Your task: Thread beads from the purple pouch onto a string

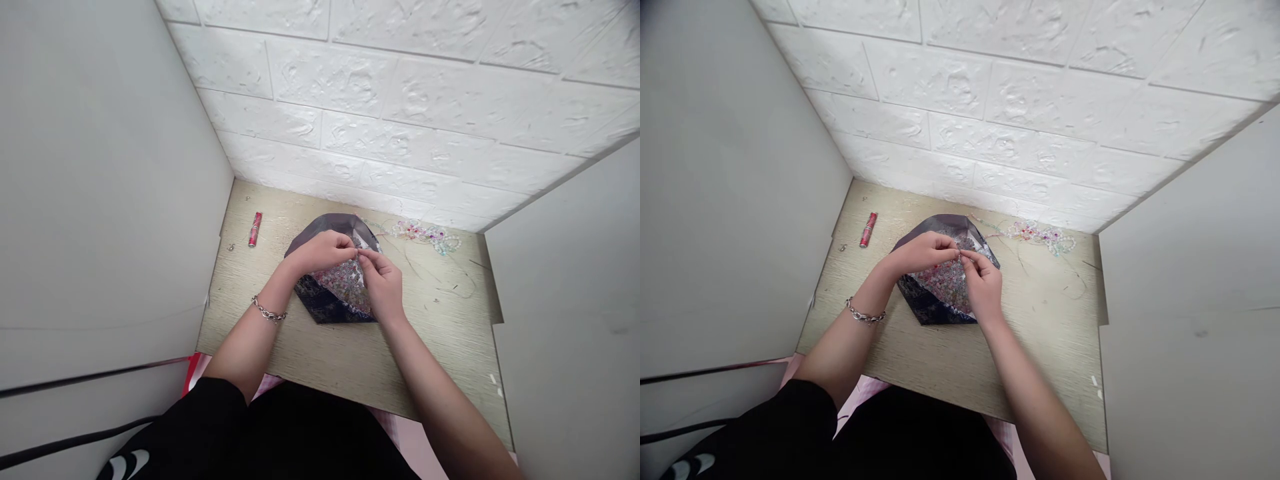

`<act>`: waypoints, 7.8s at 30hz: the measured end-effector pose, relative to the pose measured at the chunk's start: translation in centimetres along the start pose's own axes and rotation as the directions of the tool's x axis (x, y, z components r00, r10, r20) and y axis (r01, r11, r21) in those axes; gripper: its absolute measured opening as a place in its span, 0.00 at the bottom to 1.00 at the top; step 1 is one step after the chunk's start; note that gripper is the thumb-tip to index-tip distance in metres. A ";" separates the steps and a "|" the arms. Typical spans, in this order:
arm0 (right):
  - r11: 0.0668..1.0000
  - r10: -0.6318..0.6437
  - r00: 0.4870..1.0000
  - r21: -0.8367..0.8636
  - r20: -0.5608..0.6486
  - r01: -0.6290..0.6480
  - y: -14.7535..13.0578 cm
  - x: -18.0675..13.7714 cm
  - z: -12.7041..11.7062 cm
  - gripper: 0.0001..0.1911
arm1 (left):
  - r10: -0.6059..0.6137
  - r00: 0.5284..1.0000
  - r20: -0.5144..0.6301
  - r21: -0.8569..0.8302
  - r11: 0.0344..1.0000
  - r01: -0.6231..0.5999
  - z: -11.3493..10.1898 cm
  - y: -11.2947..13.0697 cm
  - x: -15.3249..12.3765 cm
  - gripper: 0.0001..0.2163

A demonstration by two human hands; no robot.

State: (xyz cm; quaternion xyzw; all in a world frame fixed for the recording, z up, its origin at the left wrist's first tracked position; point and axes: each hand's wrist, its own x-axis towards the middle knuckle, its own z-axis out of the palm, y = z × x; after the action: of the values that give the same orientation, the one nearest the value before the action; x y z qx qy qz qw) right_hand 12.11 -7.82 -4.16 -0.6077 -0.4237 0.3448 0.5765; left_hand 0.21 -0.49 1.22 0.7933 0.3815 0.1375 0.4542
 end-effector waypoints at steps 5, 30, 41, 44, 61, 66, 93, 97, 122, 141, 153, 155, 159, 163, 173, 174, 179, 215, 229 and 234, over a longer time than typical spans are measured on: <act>0.991 0.082 0.996 0.106 0.037 -0.085 0.2 0.2 0.0 0.16 | 0.024 1.000 -0.017 0.025 0.999 -0.024 0.0 -0.3 0.1 0.11; 0.803 0.203 0.946 0.510 0.253 -0.309 0.1 0.5 0.1 0.11 | 0.051 0.998 -0.036 -0.010 0.999 -0.052 0.0 0.4 -0.4 0.12; 0.862 0.192 0.961 0.434 0.201 -0.263 0.4 0.5 0.2 0.12 | 0.055 0.998 -0.037 0.006 0.998 -0.055 -0.1 0.0 -0.2 0.10; 0.873 0.184 0.964 0.419 0.191 -0.250 0.6 0.5 0.2 0.12 | 0.061 0.997 -0.039 0.019 0.998 -0.061 -0.1 0.0 -0.2 0.10; 0.909 0.172 0.971 0.353 0.164 -0.221 0.8 0.5 0.2 0.12 | 0.063 0.997 -0.038 0.113 0.992 -0.058 -0.2 -0.2 -0.3 0.10; 0.911 0.170 0.971 0.350 0.166 -0.219 0.8 0.5 0.2 0.12 | 0.064 0.997 -0.042 0.113 0.992 -0.059 -0.2 -0.2 -0.3 0.10; 0.918 0.180 0.970 0.328 0.162 -0.225 0.8 0.5 0.3 0.13 | 0.058 0.997 -0.045 0.128 0.990 -0.052 -0.2 0.2 -0.5 0.10; 0.921 0.176 0.970 0.321 0.166 -0.222 0.8 0.5 0.3 0.13 | 0.067 0.997 -0.044 0.129 0.990 -0.061 -0.1 0.0 -0.4 0.10; 0.997 0.006 1.000 0.075 -0.001 -0.006 0.0 -0.2 0.1 0.12 | 0.117 0.992 -0.052 0.147 0.983 -0.108 -0.1 0.3 -0.5 0.13; 0.991 -0.091 0.996 -0.099 -0.021 0.088 -0.9 -0.5 -0.1 0.13 | 0.030 0.999 0.022 -0.211 0.977 -0.025 -0.3 -0.8 0.1 0.13; 0.992 0.012 0.994 0.129 -0.107 0.001 -0.1 -0.2 0.1 0.16 | 0.102 0.992 -0.073 -0.189 0.975 -0.114 0.8 0.0 0.3 0.15; 0.984 -0.010 0.991 0.174 -0.137 0.034 -0.2 -0.3 0.2 0.14 | 0.106 0.990 -0.088 -0.178 0.977 -0.121 0.9 0.1 0.3 0.14; 0.979 -0.019 0.993 0.199 -0.115 0.042 -0.5 -0.5 0.3 0.10 | 0.107 0.991 -0.080 -0.174 0.977 -0.120 0.9 0.2 0.3 0.14; 0.976 0.028 0.997 0.216 -0.075 -0.012 -0.5 -0.3 0.2 0.11 | 0.107 0.989 -0.102 -0.147 0.982 -0.122 0.9 0.1 0.2 0.13; 0.777 0.209 0.965 0.572 0.159 -0.263 -0.9 0.3 -0.1 0.10 | 0.163 0.985 -0.063 -0.163 0.972 -0.172 0.6 0.1 0.0 0.13; 0.767 0.210 0.962 0.582 0.172 -0.272 -1.0 0.3 -0.1 0.10 | 0.168 0.985 -0.050 -0.169 0.970 -0.174 0.6 0.1 0.0 0.13; 0.748 0.217 0.957 0.597 0.190 -0.289 -1.2 0.1 -0.2 0.10 | 0.180 0.983 -0.024 -0.173 0.968 -0.181 0.7 0.1 0.1 0.12; 0.790 0.208 0.966 0.555 0.157 -0.260 -1.4 -0.1 0.0 0.11 | 0.184 0.983 0.002 -0.126 0.975 -0.182 0.6 0.1 -0.1 0.12; 0.832 0.199 0.972 0.503 0.122 -0.233 -1.2 0.0 0.2 0.13 | 0.160 0.987 -0.006 -0.140 0.977 -0.159 0.6 0.4 -0.2 0.12; 0.851 0.178 0.980 0.485 0.091 -0.200 -1.0 -0.1 0.2 0.12 | 0.162 0.987 -0.015 -0.140 0.977 -0.163 0.5 0.5 -0.2 0.12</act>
State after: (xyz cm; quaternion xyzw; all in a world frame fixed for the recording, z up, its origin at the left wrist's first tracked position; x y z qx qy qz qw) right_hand 11.79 -7.85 -3.14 -0.4721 -0.2723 0.5089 0.6663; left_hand 0.60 -1.11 1.33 0.7875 0.3055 0.2019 0.4957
